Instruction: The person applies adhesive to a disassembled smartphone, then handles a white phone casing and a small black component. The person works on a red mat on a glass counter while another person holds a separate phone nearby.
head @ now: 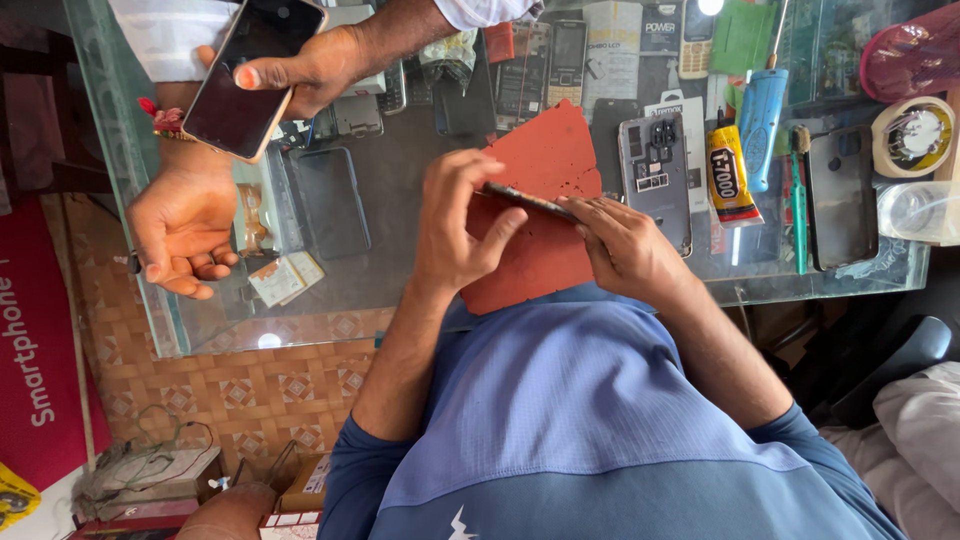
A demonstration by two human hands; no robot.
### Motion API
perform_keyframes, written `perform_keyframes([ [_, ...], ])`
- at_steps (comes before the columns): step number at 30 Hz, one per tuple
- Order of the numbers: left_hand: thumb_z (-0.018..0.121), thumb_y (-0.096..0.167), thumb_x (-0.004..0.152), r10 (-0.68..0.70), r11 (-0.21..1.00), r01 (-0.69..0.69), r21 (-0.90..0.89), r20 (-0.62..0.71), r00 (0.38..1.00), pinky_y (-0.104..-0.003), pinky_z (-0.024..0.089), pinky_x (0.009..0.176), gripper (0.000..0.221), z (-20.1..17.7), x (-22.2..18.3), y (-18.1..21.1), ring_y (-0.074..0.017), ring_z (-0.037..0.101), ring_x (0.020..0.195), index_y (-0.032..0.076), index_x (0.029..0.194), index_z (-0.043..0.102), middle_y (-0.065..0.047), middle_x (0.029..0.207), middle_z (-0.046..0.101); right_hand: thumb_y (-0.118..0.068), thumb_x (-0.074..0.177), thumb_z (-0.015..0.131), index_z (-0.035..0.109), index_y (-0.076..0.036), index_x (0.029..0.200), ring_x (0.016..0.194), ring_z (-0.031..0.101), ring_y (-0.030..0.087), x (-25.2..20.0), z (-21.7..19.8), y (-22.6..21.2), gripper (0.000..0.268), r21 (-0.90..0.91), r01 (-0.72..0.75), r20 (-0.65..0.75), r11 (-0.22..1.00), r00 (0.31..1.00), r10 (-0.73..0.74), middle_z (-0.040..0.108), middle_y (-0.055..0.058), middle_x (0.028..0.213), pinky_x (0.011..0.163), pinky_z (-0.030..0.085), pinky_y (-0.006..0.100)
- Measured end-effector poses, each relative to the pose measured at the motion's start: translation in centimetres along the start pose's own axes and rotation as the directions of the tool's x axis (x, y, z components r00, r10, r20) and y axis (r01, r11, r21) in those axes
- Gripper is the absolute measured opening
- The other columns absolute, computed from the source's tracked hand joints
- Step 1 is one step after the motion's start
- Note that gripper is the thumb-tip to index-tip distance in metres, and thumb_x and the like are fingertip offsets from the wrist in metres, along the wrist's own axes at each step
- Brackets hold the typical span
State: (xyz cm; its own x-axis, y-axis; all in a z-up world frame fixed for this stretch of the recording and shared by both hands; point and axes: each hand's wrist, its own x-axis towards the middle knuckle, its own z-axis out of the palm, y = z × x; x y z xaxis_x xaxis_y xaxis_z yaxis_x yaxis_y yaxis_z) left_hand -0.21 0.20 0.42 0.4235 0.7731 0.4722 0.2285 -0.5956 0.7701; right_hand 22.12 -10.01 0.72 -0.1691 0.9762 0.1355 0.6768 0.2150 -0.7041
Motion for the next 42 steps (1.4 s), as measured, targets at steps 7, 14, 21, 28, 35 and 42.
perform_keyframes([
  [7, 0.073, -0.007, 0.092, -0.030, 0.966, 0.089, -0.243, 0.235, 0.972, -0.034, 0.058, 0.091, 0.027, 0.8, -0.8, -1.5, -0.0253, 0.070, 0.106, 0.004, 0.114, 0.061, -0.009, 0.112, 0.069, 0.008, 0.087, 0.064, 0.063, 0.006, 0.125, 0.089, 0.069, 0.033, 1.2, -1.0, -1.1, 0.038, -0.029, 0.095, -0.007, 0.995, 0.995, -0.095, 0.071, 0.017, 0.102, 0.079, 0.057, 0.043],
  [14, 0.070, -0.009, 0.093, -0.025, 0.940, 0.109, -0.322, 0.254, 0.967, -0.033, 0.060, 0.089, 0.026, 1.2, -1.4, -2.7, -0.0231, 0.071, 0.104, 0.005, 0.112, 0.059, -0.007, 0.111, 0.068, 0.007, 0.084, 0.066, 0.067, -0.002, 0.119, 0.090, 0.070, 0.028, 2.4, -0.7, -2.2, 0.036, -0.180, 0.177, -0.009, 0.968, 0.983, -0.182, 0.071, 0.011, 0.098, 0.078, 0.056, 0.042],
  [21, 0.073, -0.008, 0.091, 0.051, 0.980, 0.006, -0.199, 0.283, 0.958, -0.037, 0.057, 0.083, 0.029, 0.6, -0.9, -2.8, -0.0272, 0.069, 0.099, 0.006, 0.112, 0.060, -0.007, 0.108, 0.068, 0.005, 0.078, 0.067, 0.066, -0.001, 0.122, 0.091, 0.070, 0.029, 2.7, -0.3, -2.8, 0.045, -0.294, 0.244, -0.030, 0.924, 0.964, -0.264, 0.071, 0.012, 0.106, 0.081, 0.057, 0.042],
  [28, 0.070, -0.009, 0.095, 0.099, 0.962, -0.024, -0.271, 0.267, 0.959, -0.037, 0.061, 0.084, 0.042, 1.4, -1.9, -4.6, -0.0271, 0.073, 0.098, 0.004, 0.125, 0.044, -0.013, 0.111, 0.069, 0.001, 0.083, 0.069, 0.070, -0.001, 0.112, 0.089, 0.071, 0.027, 3.0, -1.1, -2.9, 0.029, -0.102, 0.156, -0.034, 0.982, 0.986, -0.160, 0.072, 0.012, 0.101, 0.079, 0.058, 0.039],
  [35, 0.070, -0.009, 0.097, -0.011, 0.942, 0.111, -0.317, 0.301, 0.953, -0.035, 0.064, 0.087, 0.043, 1.9, -3.0, -5.5, -0.0253, 0.077, 0.101, 0.002, 0.125, 0.038, -0.015, 0.107, 0.072, -0.010, 0.089, 0.075, 0.076, -0.004, 0.092, 0.070, 0.068, 0.013, 5.9, -0.6, -0.6, 0.007, 0.220, -0.288, 0.153, 0.932, 0.954, 0.259, 0.072, 0.006, 0.081, 0.063, 0.055, 0.028],
  [42, 0.071, -0.010, 0.096, -0.007, 0.935, 0.104, -0.340, 0.273, 0.962, -0.035, 0.065, 0.089, 0.043, 1.9, -2.8, -5.2, -0.0264, 0.077, 0.105, 0.002, 0.126, 0.043, -0.014, 0.110, 0.072, -0.011, 0.081, 0.079, 0.077, -0.005, 0.085, 0.065, 0.067, 0.014, 7.0, -0.5, -0.9, 0.007, 0.181, -0.312, 0.220, 0.933, 0.937, 0.270, 0.072, 0.005, 0.077, 0.060, 0.054, 0.029],
])
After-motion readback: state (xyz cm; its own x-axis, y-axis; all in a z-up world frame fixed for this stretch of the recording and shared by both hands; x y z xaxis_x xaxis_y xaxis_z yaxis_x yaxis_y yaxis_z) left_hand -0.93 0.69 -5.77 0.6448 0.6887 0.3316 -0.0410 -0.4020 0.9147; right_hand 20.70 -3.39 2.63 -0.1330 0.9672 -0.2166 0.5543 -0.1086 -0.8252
